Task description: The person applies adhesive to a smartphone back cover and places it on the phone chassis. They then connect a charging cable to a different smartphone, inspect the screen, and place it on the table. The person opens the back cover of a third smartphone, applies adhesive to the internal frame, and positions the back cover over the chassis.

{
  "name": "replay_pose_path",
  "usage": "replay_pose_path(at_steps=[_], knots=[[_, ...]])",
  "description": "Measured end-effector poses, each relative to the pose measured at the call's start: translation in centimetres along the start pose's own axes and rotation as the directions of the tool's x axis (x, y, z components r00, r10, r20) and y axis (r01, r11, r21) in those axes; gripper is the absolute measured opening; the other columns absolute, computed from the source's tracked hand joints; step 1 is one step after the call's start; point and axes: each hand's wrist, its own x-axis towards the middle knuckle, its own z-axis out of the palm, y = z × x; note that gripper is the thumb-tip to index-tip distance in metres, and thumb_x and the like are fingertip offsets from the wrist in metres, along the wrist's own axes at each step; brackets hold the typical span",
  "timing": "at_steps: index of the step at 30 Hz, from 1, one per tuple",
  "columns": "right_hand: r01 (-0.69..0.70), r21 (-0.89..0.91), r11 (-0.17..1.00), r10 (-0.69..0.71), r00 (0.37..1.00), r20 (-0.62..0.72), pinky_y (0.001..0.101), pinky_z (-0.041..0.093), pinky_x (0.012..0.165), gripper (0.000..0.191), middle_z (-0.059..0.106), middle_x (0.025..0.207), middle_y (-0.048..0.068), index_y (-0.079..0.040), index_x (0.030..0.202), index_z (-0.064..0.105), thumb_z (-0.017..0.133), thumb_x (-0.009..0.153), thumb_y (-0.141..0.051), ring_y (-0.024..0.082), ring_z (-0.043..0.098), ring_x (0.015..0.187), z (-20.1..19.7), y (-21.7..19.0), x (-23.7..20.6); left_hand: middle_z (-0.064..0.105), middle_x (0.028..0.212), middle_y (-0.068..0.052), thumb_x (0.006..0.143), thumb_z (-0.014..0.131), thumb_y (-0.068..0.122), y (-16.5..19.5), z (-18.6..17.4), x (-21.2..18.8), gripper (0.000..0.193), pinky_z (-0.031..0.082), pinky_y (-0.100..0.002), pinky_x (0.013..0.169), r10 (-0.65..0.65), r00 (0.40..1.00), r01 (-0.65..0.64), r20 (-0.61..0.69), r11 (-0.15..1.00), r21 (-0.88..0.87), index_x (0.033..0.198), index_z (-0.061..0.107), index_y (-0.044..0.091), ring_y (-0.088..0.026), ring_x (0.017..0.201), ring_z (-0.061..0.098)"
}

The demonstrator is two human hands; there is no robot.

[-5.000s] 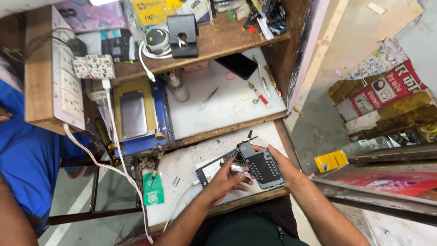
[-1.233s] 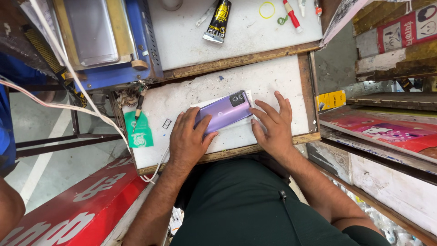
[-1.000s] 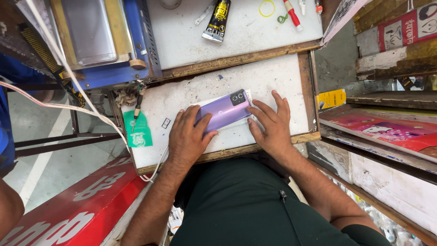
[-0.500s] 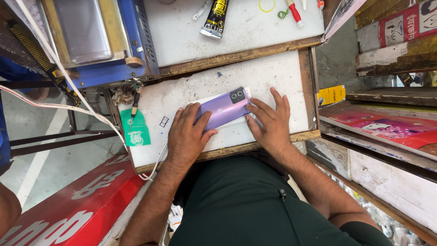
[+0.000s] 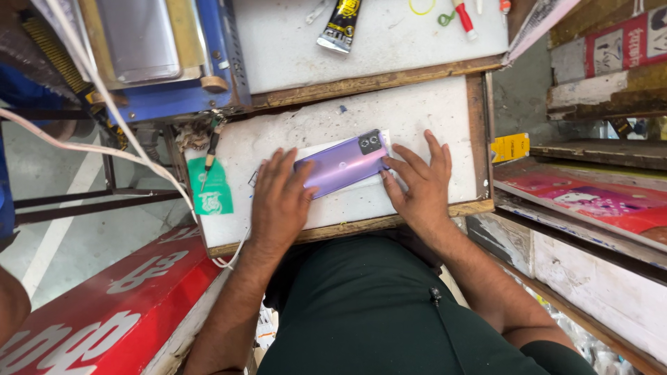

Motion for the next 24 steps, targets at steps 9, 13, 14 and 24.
replay_pose_path(at_steps=[9,13,14,24], knots=[[0.164,-0.022,0.986,-0.163,0.986,0.012,0.0751,0.018,0.122,0.04,0.048,0.154,0.012,-0.017,0.132,0.068,0.075,0.094,-0.022,0.045,0.024,0.153,0.5,-2.2,0.5,0.056,0.145,-0.016,0.089,0.079,0.035,-1.7,-1.2,-1.9,0.055,0.031,-0.062,0.119,-0.054,0.998,0.054,0.023,0.998,-0.022,0.135,0.064,0.01,-0.037,0.144,0.043],[0.318,0.013,0.948,-0.318,0.943,0.096,0.0686,0.024,0.124,0.042,0.05,0.154,0.011,-0.015,0.137,0.065,0.071,0.097,-0.026,0.041,0.032,0.152,1.1,-4.0,0.6,0.057,0.144,-0.016,0.084,0.082,0.039,-0.8,-1.1,-1.3,0.064,0.028,-0.064,0.118,-0.063,0.995,0.062,0.076,0.998,0.016,0.137,0.062,0.009,-0.037,0.145,0.038],[0.352,0.026,0.936,-0.353,0.929,0.112,0.0662,0.026,0.125,0.042,0.051,0.153,0.01,-0.015,0.139,0.065,0.07,0.099,-0.027,0.039,0.035,0.153,1.1,-4.3,0.7,0.057,0.143,-0.015,0.084,0.082,0.04,-0.6,-1.1,-1.1,0.064,0.028,-0.064,0.118,-0.07,0.994,0.069,0.082,0.997,0.014,0.137,0.062,0.009,-0.037,0.145,0.038],[0.334,0.026,0.942,-0.331,0.919,0.213,0.0641,0.03,0.119,0.049,0.052,0.147,0.013,-0.018,0.139,0.063,0.072,0.093,-0.031,0.038,0.042,0.143,-0.4,-6.9,1.8,0.056,0.146,-0.012,0.08,0.083,0.039,0.3,-1.4,-0.5,0.062,0.029,-0.064,0.115,-0.07,0.989,0.063,0.127,0.996,0.06,0.131,0.067,0.007,-0.037,0.145,0.037]])
